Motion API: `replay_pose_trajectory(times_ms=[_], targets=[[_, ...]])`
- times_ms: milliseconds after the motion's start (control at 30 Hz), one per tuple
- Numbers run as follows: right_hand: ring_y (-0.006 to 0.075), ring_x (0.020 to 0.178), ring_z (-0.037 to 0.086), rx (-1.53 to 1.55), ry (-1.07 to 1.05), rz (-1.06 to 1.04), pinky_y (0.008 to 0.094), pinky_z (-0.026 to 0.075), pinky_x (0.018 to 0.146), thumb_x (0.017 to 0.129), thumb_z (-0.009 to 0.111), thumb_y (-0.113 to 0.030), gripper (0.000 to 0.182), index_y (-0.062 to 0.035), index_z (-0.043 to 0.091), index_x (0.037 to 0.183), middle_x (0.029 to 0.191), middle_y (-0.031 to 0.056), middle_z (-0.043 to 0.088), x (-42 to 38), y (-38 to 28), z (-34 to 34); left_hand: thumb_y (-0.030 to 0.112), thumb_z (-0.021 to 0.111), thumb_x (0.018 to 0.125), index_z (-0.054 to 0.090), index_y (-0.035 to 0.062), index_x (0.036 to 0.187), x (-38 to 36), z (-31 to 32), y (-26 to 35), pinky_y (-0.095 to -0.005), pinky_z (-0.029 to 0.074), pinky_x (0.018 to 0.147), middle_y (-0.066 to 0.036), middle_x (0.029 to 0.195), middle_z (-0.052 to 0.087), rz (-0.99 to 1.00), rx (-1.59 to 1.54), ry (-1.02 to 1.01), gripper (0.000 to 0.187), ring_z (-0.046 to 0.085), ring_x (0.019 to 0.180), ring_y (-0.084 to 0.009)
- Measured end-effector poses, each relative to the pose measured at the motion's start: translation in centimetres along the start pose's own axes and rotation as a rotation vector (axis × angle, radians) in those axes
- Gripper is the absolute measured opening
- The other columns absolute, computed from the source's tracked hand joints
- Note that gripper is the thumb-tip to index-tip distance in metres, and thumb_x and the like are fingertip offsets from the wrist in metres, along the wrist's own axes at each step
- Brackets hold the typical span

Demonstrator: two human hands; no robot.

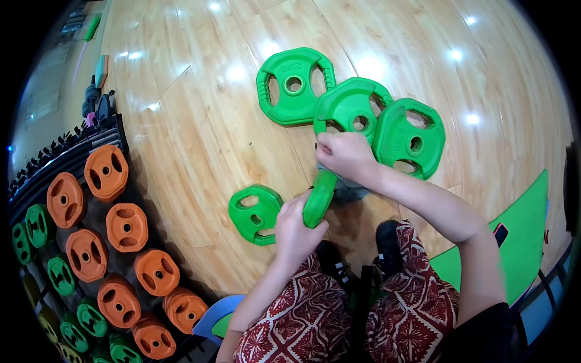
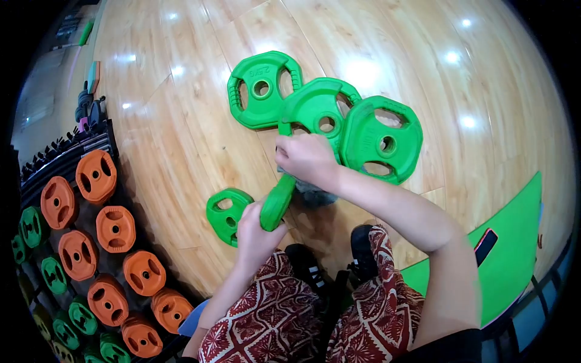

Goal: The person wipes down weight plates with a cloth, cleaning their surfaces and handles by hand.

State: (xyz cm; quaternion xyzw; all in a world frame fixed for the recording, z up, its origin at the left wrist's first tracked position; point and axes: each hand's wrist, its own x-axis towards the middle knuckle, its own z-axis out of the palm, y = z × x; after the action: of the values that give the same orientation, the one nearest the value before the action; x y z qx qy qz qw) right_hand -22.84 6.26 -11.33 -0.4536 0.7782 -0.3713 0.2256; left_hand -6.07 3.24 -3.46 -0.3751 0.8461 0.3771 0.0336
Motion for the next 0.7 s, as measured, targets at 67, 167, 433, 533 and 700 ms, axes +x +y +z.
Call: replay_pose_trajectory(times_ms=[67,167,433,533,700], targets=[[0.0296,0.047,0.054,0.059,0.053,-0.031,0.0392,0.042,0.044,0.072,0.054,-0.017,0.014,-0.0077,0.055,0.062,0.053,0.0119,0.053,-1.0,-1.2,0.3,0.008,0.065,0.057,0.055,-0.0007,0.108,-0.3,0.4,0.0,-0.0379,0.043,0.086,-0.017,0.101,0.059,0.026,0.007,0.009,0.053,0.054,0.097,-0.0324],[0.0268,0.045,0.052,0.17,0.012,-0.141,0.0372,0.038,0.041,0.068,0.057,-0.018,0.012,-0.0101,0.055,0.06,0.049,0.0086,0.049,-3.2,-6.2,-0.9,0.009,0.066,0.057,0.055,-0.0002,0.106,-0.3,0.2,0.6,-0.0384,0.043,0.086,-0.017,0.101,0.059,-0.139,-0.079,-0.022,0.051,0.054,0.098,-0.0322],[0.023,0.044,0.053,0.163,0.095,-0.503,0.0373,0.039,0.037,0.065,0.057,-0.022,0.016,-0.0119,0.048,0.057,0.045,0.0049,0.046,-4.1,-6.5,-0.2,0.012,0.068,0.057,0.056,-0.0005,0.098,-0.3,0.3,-2.7,-0.0397,0.042,0.086,-0.017,0.099,0.059,0.116,0.11,-0.063,0.044,0.053,0.098,-0.0322],[0.0248,0.045,0.053,0.217,0.107,-0.262,0.0378,0.04,0.04,0.067,0.056,-0.019,0.015,-0.0105,0.049,0.058,0.047,0.0065,0.048,-2.6,-4.6,-0.3,0.012,0.067,0.057,0.055,-0.0018,0.101,0.5,-0.9,-0.2,-0.0392,0.042,0.086,-0.018,0.1,0.058,-0.059,0.073,-0.095,0.047,0.052,0.097,-0.0332],[0.0271,0.049,0.054,0.42,0.072,0.141,0.0399,0.041,0.045,0.069,0.056,-0.017,0.016,-0.0077,0.05,0.058,0.052,0.0103,0.052,-1.6,-2.7,0.3,0.01,0.065,0.057,0.054,-0.0021,0.104,0.6,-0.8,-0.1,-0.0379,0.043,0.083,-0.019,0.099,0.057,-0.044,0.052,-0.063,0.05,0.054,0.093,-0.0335]])
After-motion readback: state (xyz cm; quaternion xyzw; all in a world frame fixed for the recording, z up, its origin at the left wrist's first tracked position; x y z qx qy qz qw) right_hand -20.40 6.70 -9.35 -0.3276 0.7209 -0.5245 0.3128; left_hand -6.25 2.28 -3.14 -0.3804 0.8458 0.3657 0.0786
